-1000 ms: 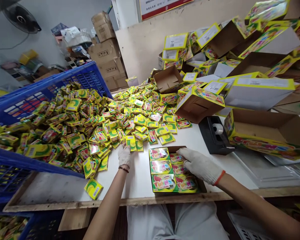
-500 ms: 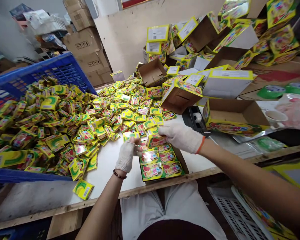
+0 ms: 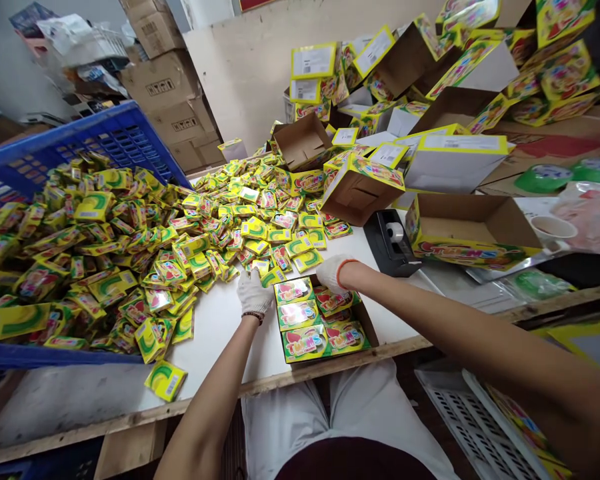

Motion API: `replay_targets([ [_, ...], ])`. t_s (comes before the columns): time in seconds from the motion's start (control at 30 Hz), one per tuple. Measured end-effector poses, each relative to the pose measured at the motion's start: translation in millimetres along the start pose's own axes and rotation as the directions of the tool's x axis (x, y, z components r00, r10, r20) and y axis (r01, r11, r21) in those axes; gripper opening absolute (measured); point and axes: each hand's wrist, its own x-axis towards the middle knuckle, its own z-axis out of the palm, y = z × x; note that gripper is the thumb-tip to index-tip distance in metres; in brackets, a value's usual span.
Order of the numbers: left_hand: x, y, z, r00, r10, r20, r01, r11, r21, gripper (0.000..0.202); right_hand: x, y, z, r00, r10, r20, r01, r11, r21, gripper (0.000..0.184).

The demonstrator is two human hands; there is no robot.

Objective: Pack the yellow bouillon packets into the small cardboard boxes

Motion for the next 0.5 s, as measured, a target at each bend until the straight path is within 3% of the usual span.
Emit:
replay_targets([
  [0.17, -3.8, -4.0, 1.3, 0.993, 0.112, -0.027, -0.113, 0.991, -0.075, 0.015, 26.8, 13.0, -2.0, 0.992, -0.05, 0.12, 0.046, 0.998, 0.031, 0.014],
  [0.27, -10.6, -7.8, -6.7, 0.995, 0.051, -0.087, -0.067, 0.981, -0.184, 0.013, 34.8, 11.8, 3.1, 0.992, -0.015, 0.125, 0.007, 0.998, 0.065, 0.018],
  [0.37, -28.6, 2.3, -22.9, 0.99, -0.024, -0.136, -0.022, 0.946, -0.323, 0.017, 37.1, 10.8, 10.0, 0.995, 0.008, 0.1, -0.019, 0.994, 0.106, 0.017],
  [0.43, -48.7, 19.2, -32.2, 0.996, -0.041, -0.076, -0.006, 0.841, -0.541, 0.031, 38.6, 12.3, 14.5, 0.998, -0.01, 0.068, 0.001, 0.99, 0.139, 0.015],
  [0.5, -71.7, 38.9, -34.4, 0.993, -0.05, 0.108, 0.116, 0.609, -0.785, 0.042, 42.3, 13.7, 18.7, 0.999, -0.036, 0.034, 0.03, 0.985, 0.172, 0.013],
])
